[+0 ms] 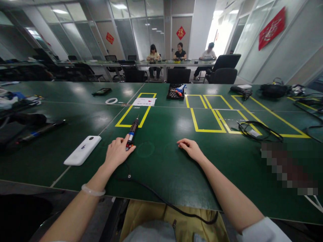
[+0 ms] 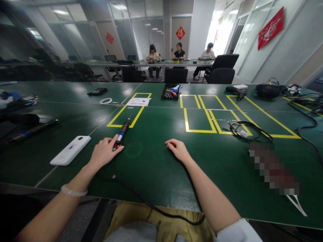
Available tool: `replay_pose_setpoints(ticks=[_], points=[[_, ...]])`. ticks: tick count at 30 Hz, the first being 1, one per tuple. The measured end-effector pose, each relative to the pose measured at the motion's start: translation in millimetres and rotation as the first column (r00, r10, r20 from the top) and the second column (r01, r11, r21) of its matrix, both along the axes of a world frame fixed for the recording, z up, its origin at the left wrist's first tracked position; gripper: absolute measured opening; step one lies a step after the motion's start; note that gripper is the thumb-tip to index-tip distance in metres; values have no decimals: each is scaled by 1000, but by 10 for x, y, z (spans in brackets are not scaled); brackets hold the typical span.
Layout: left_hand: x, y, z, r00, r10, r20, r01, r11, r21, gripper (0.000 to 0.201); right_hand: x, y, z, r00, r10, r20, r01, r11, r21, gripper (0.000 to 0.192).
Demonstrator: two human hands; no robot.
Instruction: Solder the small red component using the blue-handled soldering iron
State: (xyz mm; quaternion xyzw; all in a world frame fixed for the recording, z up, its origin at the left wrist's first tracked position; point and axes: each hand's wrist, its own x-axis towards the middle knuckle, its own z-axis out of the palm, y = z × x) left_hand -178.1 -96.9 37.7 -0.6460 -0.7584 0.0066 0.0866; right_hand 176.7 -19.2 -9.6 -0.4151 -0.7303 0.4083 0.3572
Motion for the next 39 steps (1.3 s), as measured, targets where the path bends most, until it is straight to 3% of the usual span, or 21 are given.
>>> replay_pose_setpoints(ticks=[5, 9, 13, 16, 19, 22, 24, 25, 27, 29, 32, 35, 39], points=[[-570, -98, 3, 991, 123, -47, -124, 992, -18, 72, -2, -8, 10, 1000, 10, 19, -10, 1000, 15, 25], [-782, -160, 59, 976, 199, -93, -201, 980, -14, 67, -9, -14, 18, 999, 13, 39, -14, 1000, 21, 25], [-685, -233, 119, 973, 167, -157, -152, 983, 104, 56, -9, -8, 7, 999, 16, 49, -17, 1000, 26, 24], [-565, -266, 166, 977, 151, -153, -140, 987, 77, 47, -9, -2, -10, 999, 13, 51, -14, 1000, 22, 25], [-482, -247, 250, 973, 212, -96, -207, 977, 60, 46, -17, -1, -20, 999, 13, 49, -14, 1000, 16, 26], [-318, -168, 370, 977, 210, 44, -213, 971, 106, 42, -25, -2, -16, 999, 15, 48, -15, 1000, 15, 26], [-93, -87, 447, 965, 60, 255, -102, 983, 154, 37, -26, -1, -11, 999, 16, 50, -17, 1000, 15, 26], [58, -39, 479, 923, -52, 382, -16, 985, 174, 35, -25, -1, -9, 999, 17, 50, -18, 1000, 15, 26], [410, 71, 516, 751, -261, 606, 171, 964, 203, 33, -19, 0, -6, 999, 23, 48, -23, 1000, 15, 26], [782, 200, 507, 592, -352, 725, 308, 930, 200, 32, -10, 0, -3, 999, 28, 38, -28, 1000, 8, 26], [1255, 408, 393, 358, -329, 874, 427, 890, 160, 32, 1, -4, 2, 999, 32, -1, -32, 999, -19, 26], [1556, 566, 188, 171, -239, 956, 447, 883, 141, 30, 0, -10, 7, 996, 55, -72, -59, 997, -51, 25], [1737, 631, -86, 82, -185, 979, 454, 882, 129, 32, -31, -24, 8, 974, 119, -194, -140, 985, -98, 34]])
